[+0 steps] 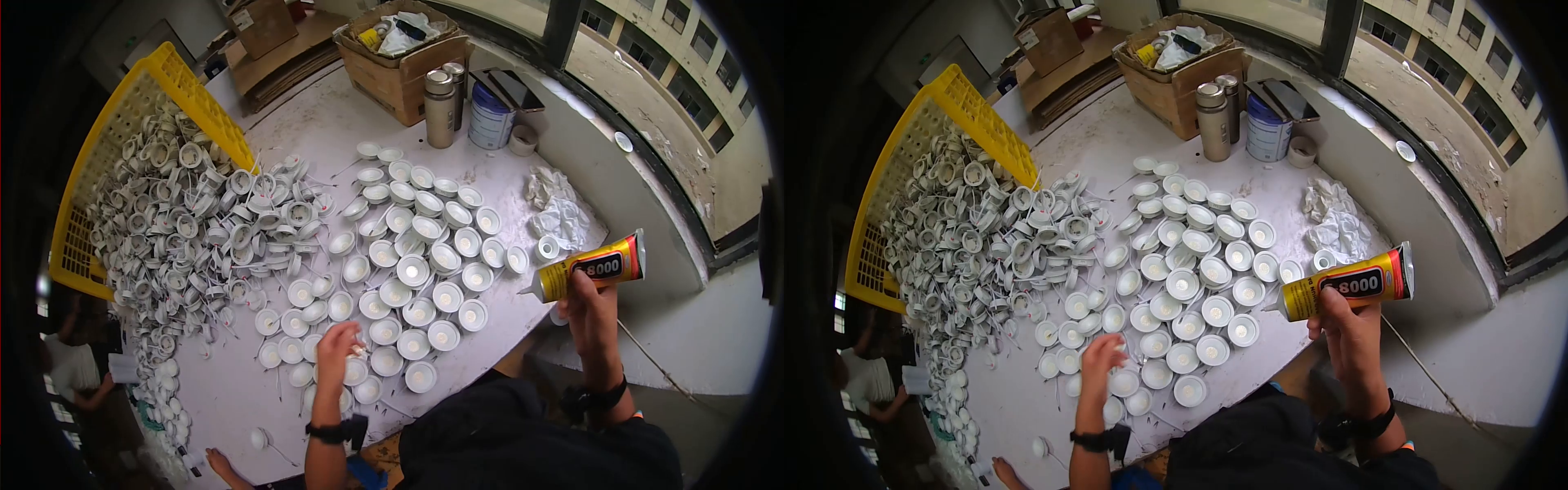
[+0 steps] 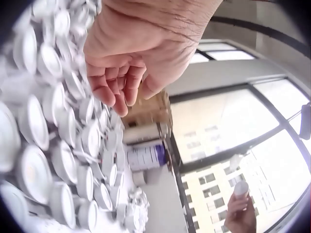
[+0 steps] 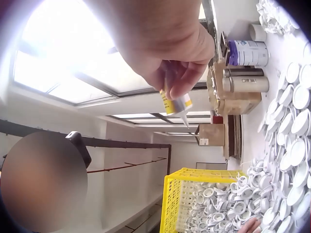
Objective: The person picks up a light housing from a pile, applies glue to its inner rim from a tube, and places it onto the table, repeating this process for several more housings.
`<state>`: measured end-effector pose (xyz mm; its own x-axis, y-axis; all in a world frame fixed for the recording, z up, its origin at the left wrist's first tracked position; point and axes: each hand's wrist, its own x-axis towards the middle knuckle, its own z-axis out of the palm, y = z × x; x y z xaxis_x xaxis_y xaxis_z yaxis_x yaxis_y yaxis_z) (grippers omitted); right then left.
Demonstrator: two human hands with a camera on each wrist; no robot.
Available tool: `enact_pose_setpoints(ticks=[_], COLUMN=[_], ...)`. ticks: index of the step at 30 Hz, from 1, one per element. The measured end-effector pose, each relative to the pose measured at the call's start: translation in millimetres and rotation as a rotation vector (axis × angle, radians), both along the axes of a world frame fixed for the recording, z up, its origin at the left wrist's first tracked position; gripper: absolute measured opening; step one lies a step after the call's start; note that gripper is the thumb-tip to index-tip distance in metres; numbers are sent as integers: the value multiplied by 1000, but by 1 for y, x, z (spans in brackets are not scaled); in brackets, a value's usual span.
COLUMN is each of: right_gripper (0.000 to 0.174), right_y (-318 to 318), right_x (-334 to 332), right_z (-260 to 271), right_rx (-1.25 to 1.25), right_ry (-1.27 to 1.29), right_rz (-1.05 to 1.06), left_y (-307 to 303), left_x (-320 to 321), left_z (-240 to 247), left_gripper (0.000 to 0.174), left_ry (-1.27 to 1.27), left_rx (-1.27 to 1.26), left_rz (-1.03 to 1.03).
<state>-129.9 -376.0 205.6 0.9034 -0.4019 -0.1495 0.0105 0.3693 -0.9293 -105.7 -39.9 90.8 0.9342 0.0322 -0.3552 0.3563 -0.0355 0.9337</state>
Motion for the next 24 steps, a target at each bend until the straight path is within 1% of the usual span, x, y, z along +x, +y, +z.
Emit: enact_pose_setpoints(ticks=[2,4,5,6,7,8,10,11,12,14,18,20,24], right_gripper=[23,23,25,25,25,25,25,24,24,24,24,24,25], right_y=[-11,-22,-28,-35,-43,-50,-59,-64,-68,-73,-75,-74,-68], right_x=[5,11,13,13,13,13,15,14,15,17,18,17,14], right_z=[-3,-4,-4,-7,-10,-12,-14,-17,-20,-20,-21,-22,-18], right_rx=[1,87,83,87,87,86,97,101,102,108,122,122,117], right_ry=[11,12,19,22,36,51,52,60,66,66,70,70,60], right_rz=[10,-52,-64,-69,-73,-78,-119,-130,-140,-144,-120,-111,-81], left_y=[-59,-99,-112,-123,-134,-142,-156,-161,-165,-171,-173,-171,-158], left_x=[43,79,92,104,111,116,123,125,127,129,129,130,123], left_z=[-13,-36,-52,-67,-73,-75,-69,-64,-65,-70,-72,-73,-49], left_gripper=[25,29,29,33,37,37,44,45,45,42,38,35,31], left_ry=[63,134,137,99,60,64,66,126,125,193,182,172,131], left_rx=[-25,76,82,266,448,451,808,824,828,963,993,945,854], left_rz=[-110,-188,-191,-211,-234,-243,-344,-365,-370,-418,-405,-379,-363])
